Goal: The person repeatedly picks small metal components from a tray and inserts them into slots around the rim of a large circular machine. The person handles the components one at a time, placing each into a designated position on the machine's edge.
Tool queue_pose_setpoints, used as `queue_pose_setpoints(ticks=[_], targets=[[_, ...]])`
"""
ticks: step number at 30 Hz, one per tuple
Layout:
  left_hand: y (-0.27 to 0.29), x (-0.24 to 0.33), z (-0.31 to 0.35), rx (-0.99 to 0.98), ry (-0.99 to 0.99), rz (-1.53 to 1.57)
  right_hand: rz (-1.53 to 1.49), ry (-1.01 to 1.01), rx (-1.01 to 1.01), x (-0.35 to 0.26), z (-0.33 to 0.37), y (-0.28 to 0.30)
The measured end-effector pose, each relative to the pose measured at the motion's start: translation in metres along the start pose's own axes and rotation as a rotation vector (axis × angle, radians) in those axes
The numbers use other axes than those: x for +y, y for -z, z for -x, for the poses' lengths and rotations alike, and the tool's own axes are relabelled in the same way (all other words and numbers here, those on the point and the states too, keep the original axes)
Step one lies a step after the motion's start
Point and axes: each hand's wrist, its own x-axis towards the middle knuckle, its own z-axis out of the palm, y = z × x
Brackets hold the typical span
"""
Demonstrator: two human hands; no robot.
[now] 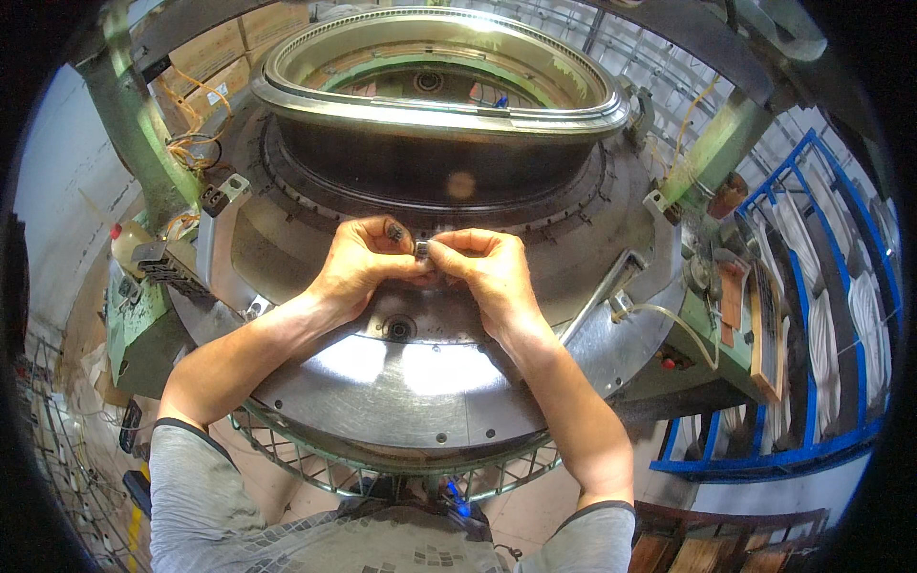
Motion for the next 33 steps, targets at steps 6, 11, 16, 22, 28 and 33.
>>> queue_pose_setpoints(ticks=[6, 11, 16, 22, 28, 33], targets=[[-0.001, 0.000, 0.001, -0.008, -0.011, 0.051, -0.048, -0.010, -0.027, 0.004, -0.003, 0.005], [-0.001, 0.004, 0.000, 0.015, -0.014, 0.104, -0.221, 0.026, -0.054, 0.007, -0.003, 0.004], [0.001, 0.010, 0.000, 0.008, -0.021, 0.230, -0.317, 0.017, -0.073, 0.005, -0.004, 0.003], [0.000, 0.009, 0.000, 0.037, 0.021, 0.178, -0.188, 0.088, 0.083, -0.009, -0.002, 0.002], [-0.003, 0.013, 0.000, 0.057, 0.075, 0.110, 0.172, 0.297, 0.214, -0.043, -0.007, 0.002], [-0.008, 0.013, 0.004, 0.054, 0.074, 0.085, 0.694, 0.799, 0.496, -0.070, -0.029, -0.012]])
